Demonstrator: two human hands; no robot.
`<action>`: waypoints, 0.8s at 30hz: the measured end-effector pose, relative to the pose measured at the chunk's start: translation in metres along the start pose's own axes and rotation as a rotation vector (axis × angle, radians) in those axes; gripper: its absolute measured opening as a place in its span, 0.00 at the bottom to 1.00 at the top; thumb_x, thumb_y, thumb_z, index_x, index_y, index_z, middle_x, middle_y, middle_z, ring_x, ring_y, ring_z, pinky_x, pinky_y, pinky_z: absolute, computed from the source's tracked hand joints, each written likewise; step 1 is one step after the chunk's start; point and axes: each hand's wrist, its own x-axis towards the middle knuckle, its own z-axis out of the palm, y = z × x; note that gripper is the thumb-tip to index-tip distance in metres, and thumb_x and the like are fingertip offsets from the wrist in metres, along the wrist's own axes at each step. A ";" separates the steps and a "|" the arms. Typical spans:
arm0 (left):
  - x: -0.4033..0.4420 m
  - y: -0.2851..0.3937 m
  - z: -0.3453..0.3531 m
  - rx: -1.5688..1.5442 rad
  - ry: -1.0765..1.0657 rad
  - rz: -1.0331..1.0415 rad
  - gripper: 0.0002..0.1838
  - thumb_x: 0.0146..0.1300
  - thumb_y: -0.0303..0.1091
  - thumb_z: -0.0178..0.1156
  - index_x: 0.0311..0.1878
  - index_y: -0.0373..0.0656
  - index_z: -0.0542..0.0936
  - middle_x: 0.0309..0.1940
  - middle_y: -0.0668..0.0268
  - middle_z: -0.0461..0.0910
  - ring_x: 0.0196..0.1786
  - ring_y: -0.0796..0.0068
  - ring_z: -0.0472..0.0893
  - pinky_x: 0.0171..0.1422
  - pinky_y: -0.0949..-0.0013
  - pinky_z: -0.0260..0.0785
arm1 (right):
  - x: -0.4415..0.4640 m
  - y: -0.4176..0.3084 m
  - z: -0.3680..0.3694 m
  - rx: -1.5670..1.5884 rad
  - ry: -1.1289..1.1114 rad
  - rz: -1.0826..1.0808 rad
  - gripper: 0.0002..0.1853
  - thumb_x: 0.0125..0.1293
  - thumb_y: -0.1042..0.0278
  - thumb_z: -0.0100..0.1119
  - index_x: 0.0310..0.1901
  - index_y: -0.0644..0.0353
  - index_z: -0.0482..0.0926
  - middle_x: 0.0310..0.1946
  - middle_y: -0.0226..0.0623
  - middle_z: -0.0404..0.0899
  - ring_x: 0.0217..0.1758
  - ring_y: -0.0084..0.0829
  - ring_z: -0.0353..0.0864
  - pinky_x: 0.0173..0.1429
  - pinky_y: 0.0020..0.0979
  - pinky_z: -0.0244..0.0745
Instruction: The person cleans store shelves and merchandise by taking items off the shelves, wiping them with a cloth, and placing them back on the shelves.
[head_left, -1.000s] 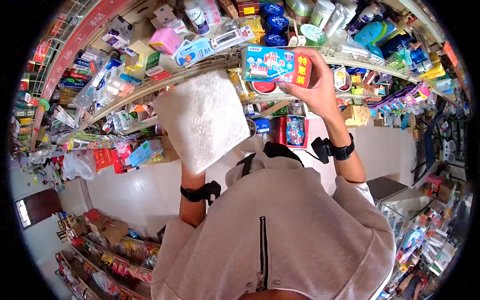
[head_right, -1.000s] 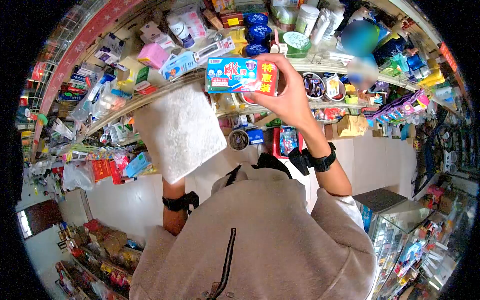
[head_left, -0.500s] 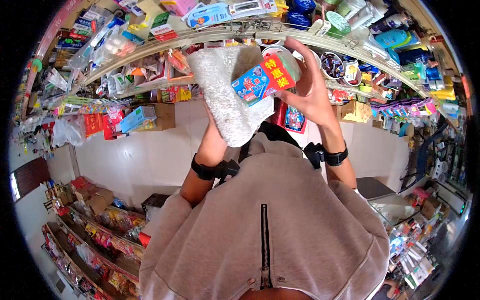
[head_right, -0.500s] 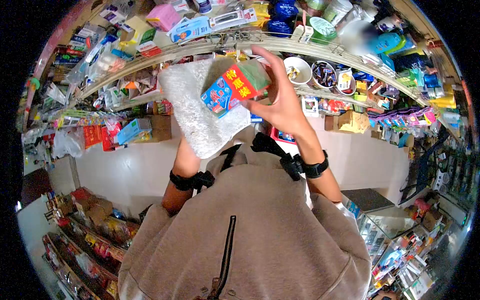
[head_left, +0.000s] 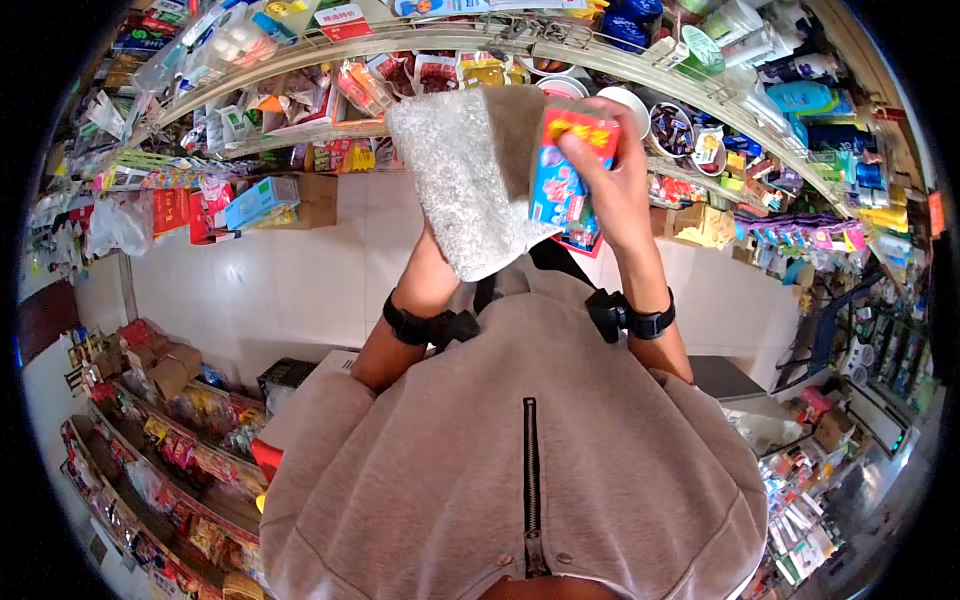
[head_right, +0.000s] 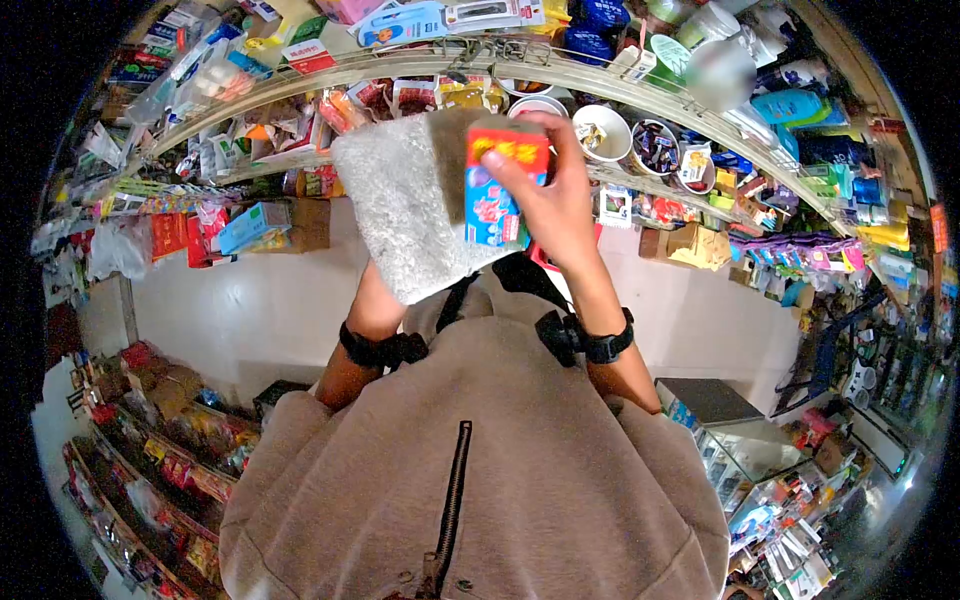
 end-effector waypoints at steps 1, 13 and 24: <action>0.008 -0.001 0.007 -0.348 0.056 -0.059 0.33 0.72 0.57 0.43 0.69 0.41 0.64 0.63 0.56 0.71 0.62 0.60 0.74 0.69 0.57 0.67 | -0.002 0.002 0.001 -0.169 -0.076 -0.109 0.32 0.58 0.63 0.73 0.59 0.62 0.68 0.51 0.41 0.76 0.52 0.29 0.77 0.57 0.31 0.74; 0.052 -0.005 0.014 -0.358 0.174 0.157 0.25 0.74 0.54 0.41 0.56 0.42 0.72 0.45 0.62 0.79 0.46 0.72 0.81 0.52 0.66 0.77 | -0.018 0.010 0.041 -0.103 -0.090 -0.117 0.23 0.66 0.59 0.65 0.56 0.65 0.74 0.47 0.40 0.81 0.50 0.26 0.78 0.57 0.29 0.71; 0.093 -0.060 -0.030 -0.682 -0.015 0.000 0.28 0.72 0.56 0.45 0.60 0.41 0.71 0.50 0.57 0.79 0.49 0.64 0.81 0.53 0.57 0.77 | -0.035 0.003 0.019 0.473 -0.142 0.287 0.24 0.72 0.48 0.54 0.54 0.63 0.75 0.45 0.35 0.81 0.46 0.22 0.81 0.51 0.27 0.77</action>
